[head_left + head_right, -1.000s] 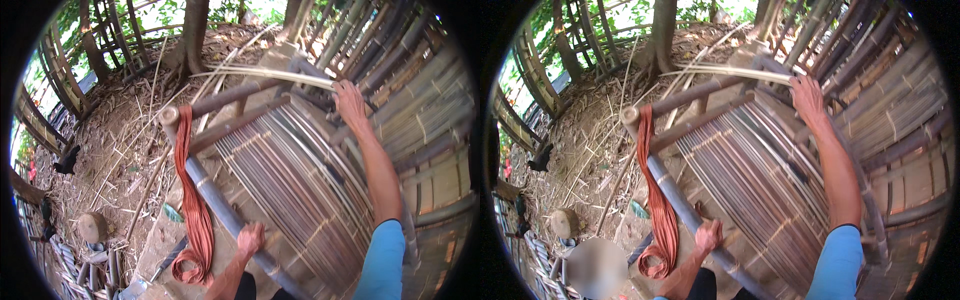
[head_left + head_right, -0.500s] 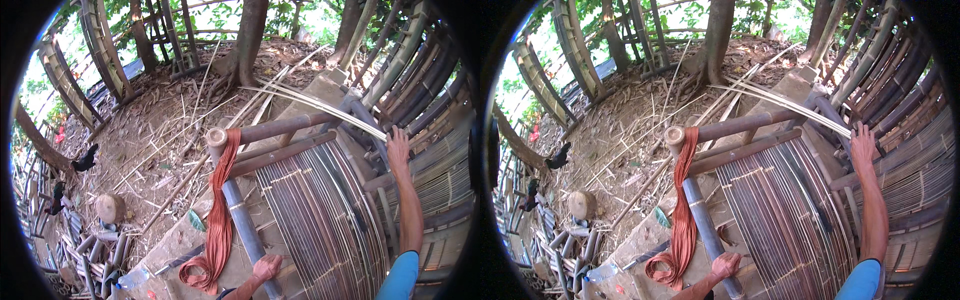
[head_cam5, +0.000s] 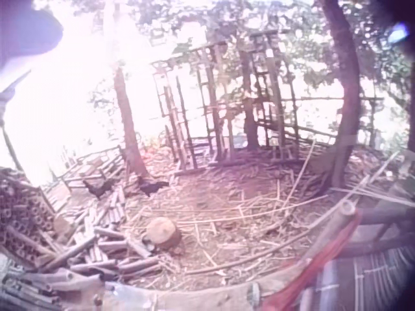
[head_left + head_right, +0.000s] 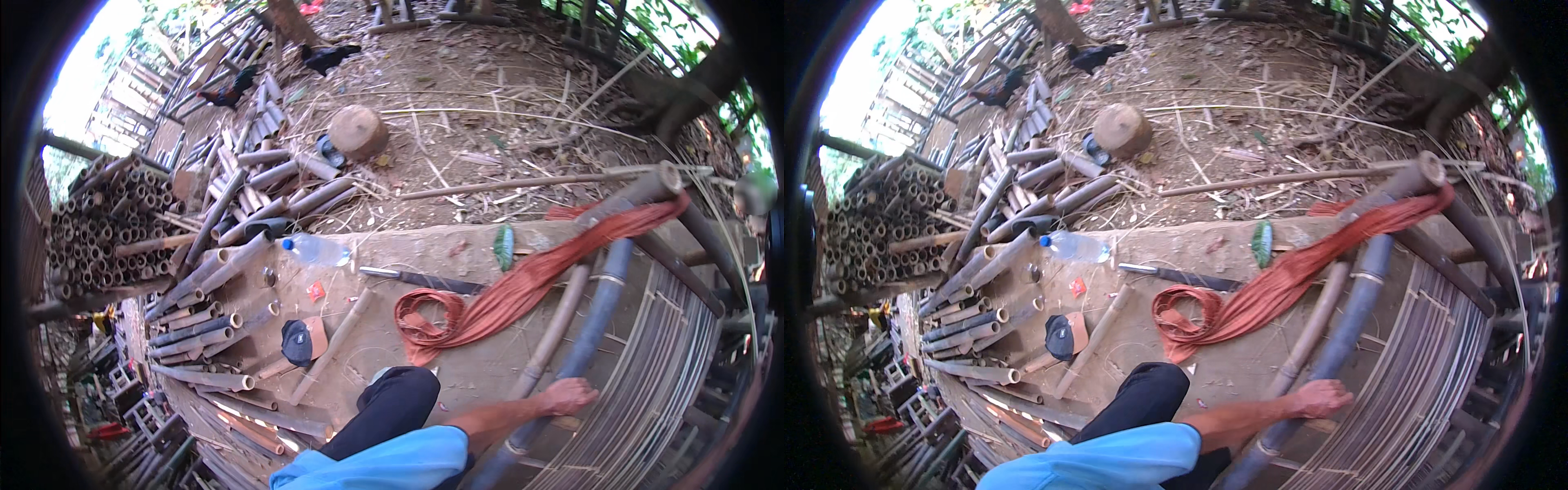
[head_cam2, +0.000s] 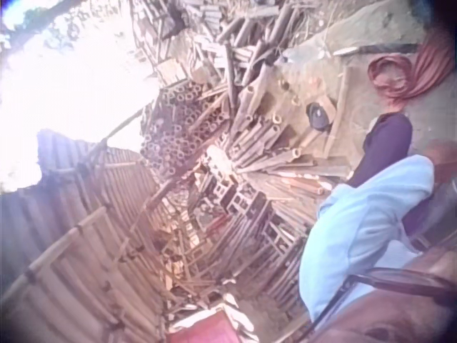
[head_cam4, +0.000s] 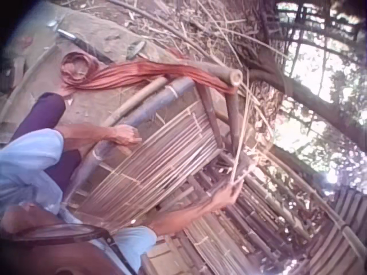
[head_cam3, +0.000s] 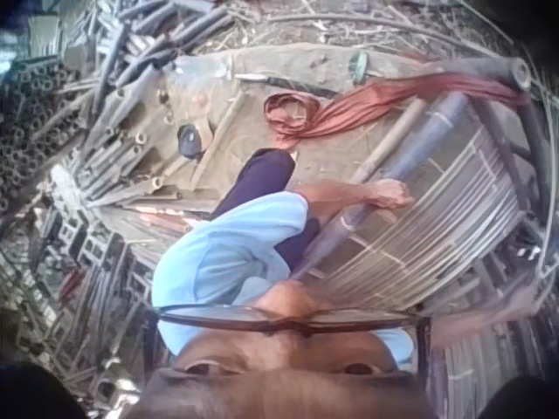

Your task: The person weaves thin bamboo strips into a flat surface using a wire thread to secure them to a bamboo frame.

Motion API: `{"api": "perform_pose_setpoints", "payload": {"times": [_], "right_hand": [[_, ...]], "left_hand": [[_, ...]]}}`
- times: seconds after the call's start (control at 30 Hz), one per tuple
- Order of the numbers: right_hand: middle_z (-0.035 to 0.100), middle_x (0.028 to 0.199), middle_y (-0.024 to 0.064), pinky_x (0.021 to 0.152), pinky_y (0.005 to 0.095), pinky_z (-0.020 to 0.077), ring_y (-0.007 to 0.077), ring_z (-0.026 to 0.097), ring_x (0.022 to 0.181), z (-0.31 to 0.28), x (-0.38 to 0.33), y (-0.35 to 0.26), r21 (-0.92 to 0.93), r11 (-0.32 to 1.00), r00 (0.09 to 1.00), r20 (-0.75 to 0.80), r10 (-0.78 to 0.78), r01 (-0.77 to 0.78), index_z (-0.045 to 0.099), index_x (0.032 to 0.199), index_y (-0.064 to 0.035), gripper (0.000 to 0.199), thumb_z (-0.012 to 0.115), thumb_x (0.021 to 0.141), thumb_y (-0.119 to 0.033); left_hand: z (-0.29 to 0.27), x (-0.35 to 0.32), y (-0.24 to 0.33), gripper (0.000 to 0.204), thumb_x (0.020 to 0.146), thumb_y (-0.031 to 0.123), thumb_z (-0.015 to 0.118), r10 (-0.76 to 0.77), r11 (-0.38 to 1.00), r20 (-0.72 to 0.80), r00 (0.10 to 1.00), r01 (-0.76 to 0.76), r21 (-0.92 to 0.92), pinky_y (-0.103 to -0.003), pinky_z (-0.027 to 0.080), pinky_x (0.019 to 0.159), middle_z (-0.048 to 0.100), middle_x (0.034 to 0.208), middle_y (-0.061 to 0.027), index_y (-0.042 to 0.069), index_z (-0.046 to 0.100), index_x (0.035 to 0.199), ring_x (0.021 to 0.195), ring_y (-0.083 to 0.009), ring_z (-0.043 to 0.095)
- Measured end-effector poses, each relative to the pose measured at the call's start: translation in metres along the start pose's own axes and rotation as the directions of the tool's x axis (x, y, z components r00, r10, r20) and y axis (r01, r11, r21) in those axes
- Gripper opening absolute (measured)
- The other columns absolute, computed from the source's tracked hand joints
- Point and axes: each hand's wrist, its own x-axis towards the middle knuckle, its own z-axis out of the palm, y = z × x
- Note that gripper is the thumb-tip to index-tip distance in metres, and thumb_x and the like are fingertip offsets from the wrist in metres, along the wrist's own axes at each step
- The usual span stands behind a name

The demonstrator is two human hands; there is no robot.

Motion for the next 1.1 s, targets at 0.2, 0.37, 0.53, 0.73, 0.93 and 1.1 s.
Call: {"api": "perform_pose_setpoints", "payload": {"times": [0.2, 0.37, 0.53, 0.73, 0.93, 1.1], "right_hand": [[0.062, 0.103, 0.0181, 0.078, 0.0392, 0.0506, 0.0281, 0.061, 0.089, 0.233, -0.041, -0.382, 0.182, 0.841, 0.848, 0.058, -0.527, 0.510, 0.060, 0.126, -0.0013, 0.032, 0.050, 0.100, -0.018], [0.062, 0.086, 0.0187, 0.066, 0.0404, 0.0529, 0.0304, 0.061, 0.072, 0.510, -0.044, -0.656, 0.341, 0.671, 0.671, 0.139, -0.728, 0.658, 0.064, 0.118, -0.0035, 0.029, 0.048, 0.098, -0.017], [0.065, 0.078, 0.0173, 0.054, 0.0386, 0.0529, 0.0288, 0.061, 0.059, 0.670, -0.088, -0.695, 0.028, 0.791, 0.660, 0.533, -0.529, 0.612, 0.062, 0.128, -0.0059, 0.033, 0.047, 0.099, -0.013], [0.066, 0.083, 0.0074, 0.036, 0.0214, 0.0402, 0.0045, 0.044, 0.048, 0.463, -0.128, -0.786, 0.528, 0.727, 0.726, 0.268, -0.634, 0.440, 0.046, 0.150, -0.0118, 0.043, 0.043, 0.108, -0.022], [0.066, 0.126, 0.0115, 0.054, 0.0204, 0.0435, 0.0047, 0.050, 0.064, 0.366, -0.102, -0.659, 0.496, 0.575, 0.732, -0.207, -0.649, 0.650, 0.047, 0.150, -0.0098, 0.044, 0.050, 0.106, -0.015], [0.065, 0.132, 0.0089, 0.083, 0.0244, 0.0469, 0.0082, 0.059, 0.096, 0.247, -0.115, -0.502, 0.301, 0.774, 0.828, -0.263, -0.495, 0.558, 0.052, 0.144, -0.0022, 0.042, 0.054, 0.104, -0.012]], "left_hand": [[-0.007, -0.081, 0.096, 0.020, 0.090, 0.023, 0.056, -0.347, 0.819, 0.042, 0.937, 0.324, -0.474, -0.055, 0.047, 0.060, 0.060, 0.071, -0.0224, 0.003, 0.055, 0.094, 0.068, -0.0439, 0.063], [-0.060, -0.177, 0.075, 0.019, 0.092, 0.023, 0.055, -0.540, 0.693, 0.012, 0.842, 0.453, -0.561, -0.055, 0.046, 0.059, 0.060, 0.070, -0.0228, 0.004, 0.055, 0.094, 0.068, -0.0440, 0.062], [-0.105, -0.213, 0.050, 0.019, 0.093, 0.022, 0.054, -0.579, 0.657, -0.006, 0.816, 0.461, -0.597, -0.055, 0.046, 0.059, 0.059, 0.070, -0.0231, 0.004, 0.055, 0.094, 0.068, -0.0440, 0.062], [-0.128, -0.217, 0.046, 0.018, 0.095, 0.022, 0.053, -0.645, 0.634, -0.073, 0.761, 0.480, -0.606, -0.056, 0.045, 0.059, 0.059, 0.069, -0.0236, 0.004, 0.056, 0.093, 0.067, -0.0441, 0.062], [-0.123, -0.191, 0.057, 0.018, 0.097, 0.022, 0.051, -0.626, 0.667, -0.116, 0.771, 0.452, -0.593, -0.056, 0.044, 0.058, 0.059, 0.068, -0.0240, 0.005, 0.056, 0.093, 0.067, -0.0441, 0.062], [-0.117, -0.152, 0.068, 0.018, 0.098, 0.021, 0.050, -0.533, 0.752, -0.165, 0.830, 0.375, -0.542, -0.056, 0.043, 0.058, 0.059, 0.068, -0.0244, 0.005, 0.056, 0.093, 0.067, -0.0441, 0.062]]}}
